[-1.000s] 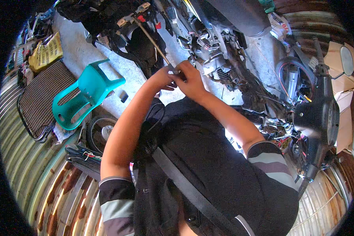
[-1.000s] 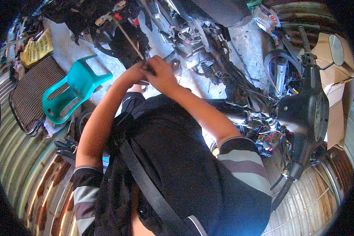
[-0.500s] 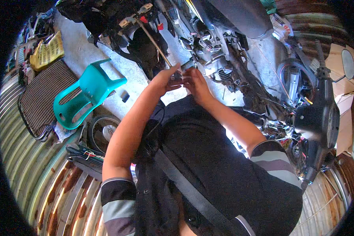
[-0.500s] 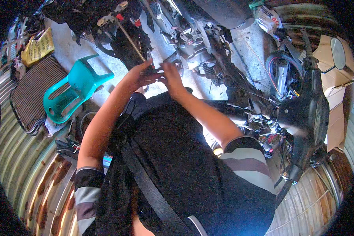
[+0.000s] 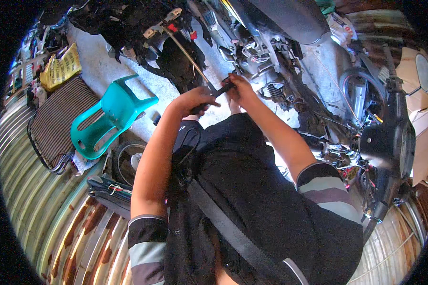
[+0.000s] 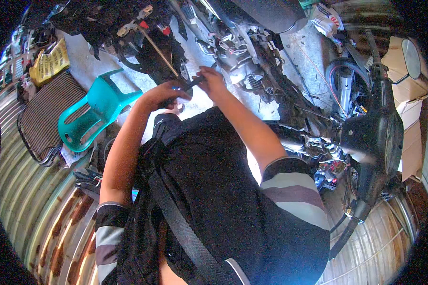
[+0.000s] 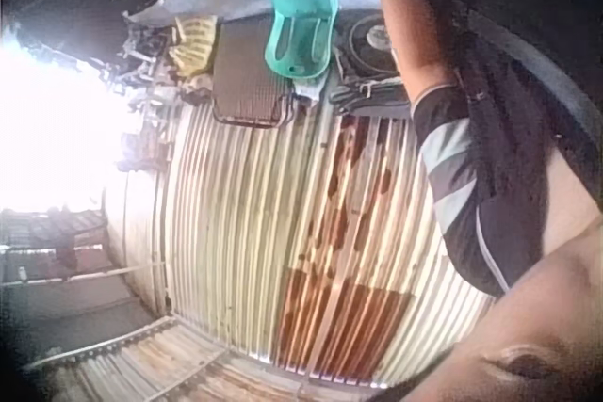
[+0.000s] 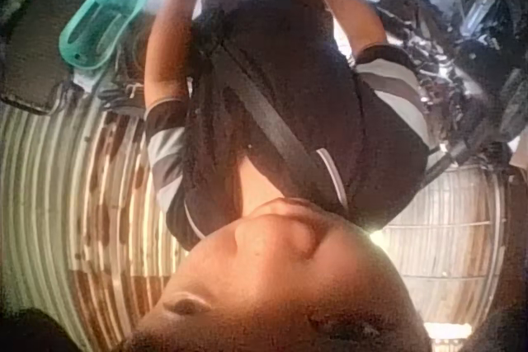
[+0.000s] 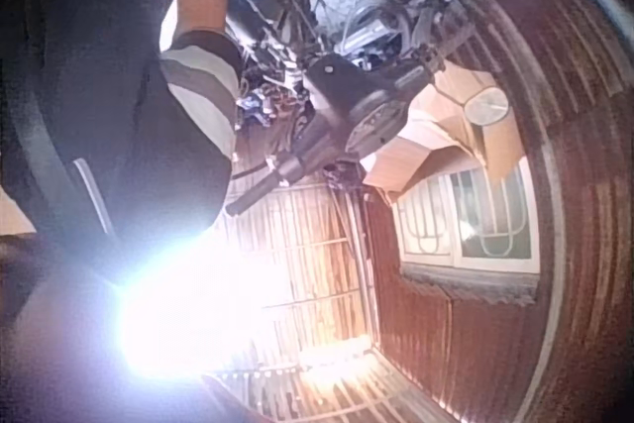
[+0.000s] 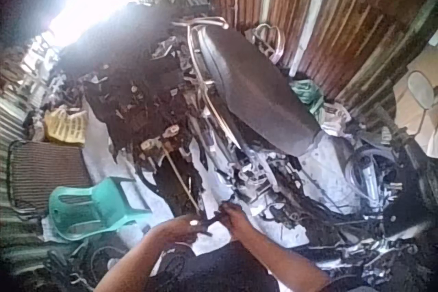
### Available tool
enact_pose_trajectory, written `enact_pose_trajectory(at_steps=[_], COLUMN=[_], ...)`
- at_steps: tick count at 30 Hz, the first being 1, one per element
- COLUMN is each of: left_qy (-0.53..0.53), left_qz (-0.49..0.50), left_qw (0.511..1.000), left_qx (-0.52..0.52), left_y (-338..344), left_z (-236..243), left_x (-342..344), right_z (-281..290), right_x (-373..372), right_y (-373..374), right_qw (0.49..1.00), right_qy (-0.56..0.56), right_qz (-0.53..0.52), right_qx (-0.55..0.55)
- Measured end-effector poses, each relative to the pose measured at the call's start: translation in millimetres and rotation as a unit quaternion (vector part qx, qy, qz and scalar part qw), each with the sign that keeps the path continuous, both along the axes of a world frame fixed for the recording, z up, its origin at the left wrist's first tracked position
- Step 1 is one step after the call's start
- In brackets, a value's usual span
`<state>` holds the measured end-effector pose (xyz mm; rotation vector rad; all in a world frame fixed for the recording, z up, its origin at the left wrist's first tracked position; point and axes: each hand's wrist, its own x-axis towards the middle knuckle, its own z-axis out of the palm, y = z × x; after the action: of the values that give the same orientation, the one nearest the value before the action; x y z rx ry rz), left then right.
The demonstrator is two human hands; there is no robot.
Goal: Loosen and adjust components on a motorcycle using a T-handle wrench.
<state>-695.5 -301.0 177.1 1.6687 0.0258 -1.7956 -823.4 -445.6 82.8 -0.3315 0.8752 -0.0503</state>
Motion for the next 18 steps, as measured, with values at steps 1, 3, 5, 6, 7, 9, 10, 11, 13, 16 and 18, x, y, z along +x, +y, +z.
enact_pose_trajectory(at_steps=[1, 3, 5, 6, 7, 9, 10, 11, 13, 16, 18], left_qy=[-0.031, -0.116, -0.162, -0.184, -0.236, -0.36, -0.442, -0.356, -0.3, -0.335, -0.094], left_qz=[-0.049, -0.162, -0.207, -0.228, -0.307, -0.343, -0.349, -0.311, -0.269, -0.29, -0.094], left_qw=[0.998, 0.98, 0.965, 0.956, 0.921, 0.865, 0.818, 0.875, 0.9, 0.855, 0.986], left_qx=[0.006, 0.02, -0.012, -0.02, -0.028, -0.073, -0.12, -0.103, -0.166, -0.269, -0.096], left_y=[3.5, 8.3, 11.1, 11.9, 11.8, 15.6, 18.2, 18.9, 20.6, 16.0, 9.1], left_z=[-0.8, -6.7, -19.3, -28.2, -38.3, -57.1, -64.6, -71.4, -76.1, -61.7, -40.0], left_x=[-0.2, -1.9, -5.5, -7.9, -8.9, -16.9, -20.1, -19.6, -20.0, -20.2, -23.5], right_z=[10.3, 32.3, 55.9, 67.8, 79.8, 103.2, 113.4, 121.6, 131.8, 127.5, 114.1], right_x=[-2.6, -4.6, -5.7, -5.9, -6.4, -6.9, -6.3, -3.8, 0.0, 3.2, -0.3], right_y=[-7.4, -17.0, -17.6, -15.6, -12.9, -2.3, 3.1, 9.1, 17.7, 18.4, 12.1], right_qw=[0.999, 0.987, 0.965, 0.948, 0.926, 0.849, 0.801, 0.775, 0.711, 0.775, 0.848], right_qy=[0.003, -0.002, -0.033, -0.052, -0.043, -0.096, -0.118, -0.113, -0.121, -0.164, -0.187], right_qz=[0.018, 0.057, 0.092, 0.107, 0.141, 0.212, 0.245, 0.27, 0.298, 0.235, 0.188], right_qx=[-0.05, -0.153, -0.245, -0.294, -0.347, -0.474, -0.534, -0.56, -0.625, -0.564, -0.459])
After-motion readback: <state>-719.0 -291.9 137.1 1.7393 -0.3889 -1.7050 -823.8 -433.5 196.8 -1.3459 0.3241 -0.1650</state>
